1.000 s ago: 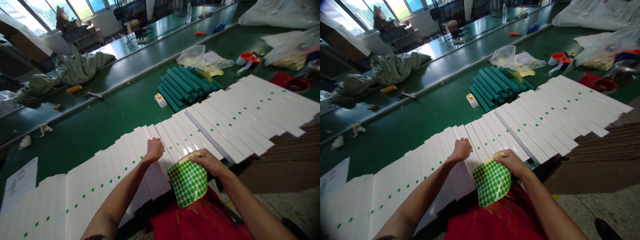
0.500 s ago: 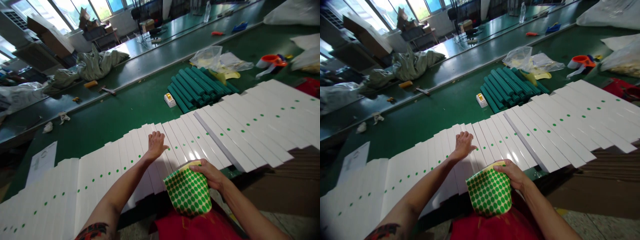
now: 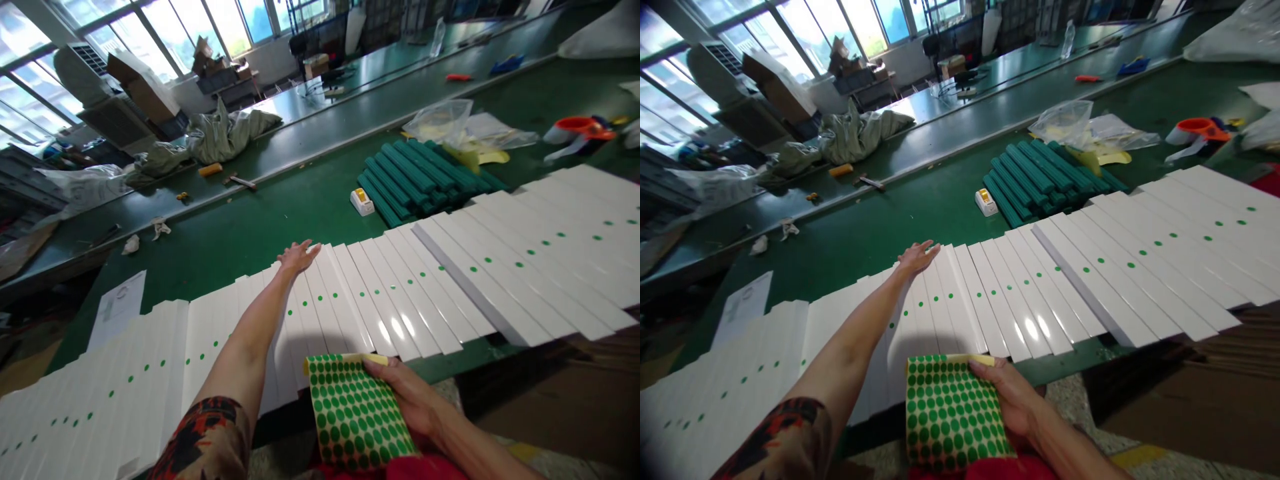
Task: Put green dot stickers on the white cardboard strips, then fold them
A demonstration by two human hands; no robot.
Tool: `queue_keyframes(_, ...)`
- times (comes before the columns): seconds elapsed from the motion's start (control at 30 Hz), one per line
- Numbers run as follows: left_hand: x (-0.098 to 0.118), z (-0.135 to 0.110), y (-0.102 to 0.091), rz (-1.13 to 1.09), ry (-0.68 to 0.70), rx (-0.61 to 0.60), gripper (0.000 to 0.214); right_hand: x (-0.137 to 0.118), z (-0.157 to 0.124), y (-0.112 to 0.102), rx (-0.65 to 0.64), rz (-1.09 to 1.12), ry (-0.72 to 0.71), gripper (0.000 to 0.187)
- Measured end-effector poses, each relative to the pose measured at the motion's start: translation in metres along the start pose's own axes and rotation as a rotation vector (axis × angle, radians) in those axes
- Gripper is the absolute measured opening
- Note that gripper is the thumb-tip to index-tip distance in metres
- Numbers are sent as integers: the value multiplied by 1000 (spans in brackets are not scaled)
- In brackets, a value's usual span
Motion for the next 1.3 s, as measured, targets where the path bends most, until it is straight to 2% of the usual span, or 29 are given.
queue_keyframes(0.07,-1,0,8,15,30,34,74,6,8,2,23,60,-48,22)
queue_keyframes(0.23,-2,-9,12,41,81,247,66,17,17,-2,202,225,-156,26)
queue_keyframes(0.37,0,-10,14,31,111,279,63,19,23,1,316,332,-213,25)
queue_keyframes(0.47,10,-9,15,-2,120,305,59,15,22,2,392,355,-256,21)
queue_keyframes(0.57,35,-8,19,-28,143,316,56,8,13,-3,449,364,-293,21)
queue_keyframes(0.7,84,-4,25,-76,173,307,52,-15,-19,-21,532,361,-374,26)
queue_keyframes(0.9,167,8,23,-121,162,322,50,-80,-82,-40,604,237,-425,34)
queue_keyframes(1.03,210,12,25,-157,133,329,44,-115,-107,-44,592,155,-441,37)
queue_keyframes(1.17,228,9,33,-147,172,329,41,-116,-114,-60,589,135,-403,36)
queue_keyframes(1.3,219,5,34,-130,207,328,45,-103,-117,-77,578,146,-396,36)
Point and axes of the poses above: each hand's wrist, its own z-axis towards the middle knuckle, its own y-axis out of the palm, x = y × z, the point moved 7 cm from there along z, towards the middle knuckle, and after that the axes turned 13 degrees about -x, right-handed, at the moved point
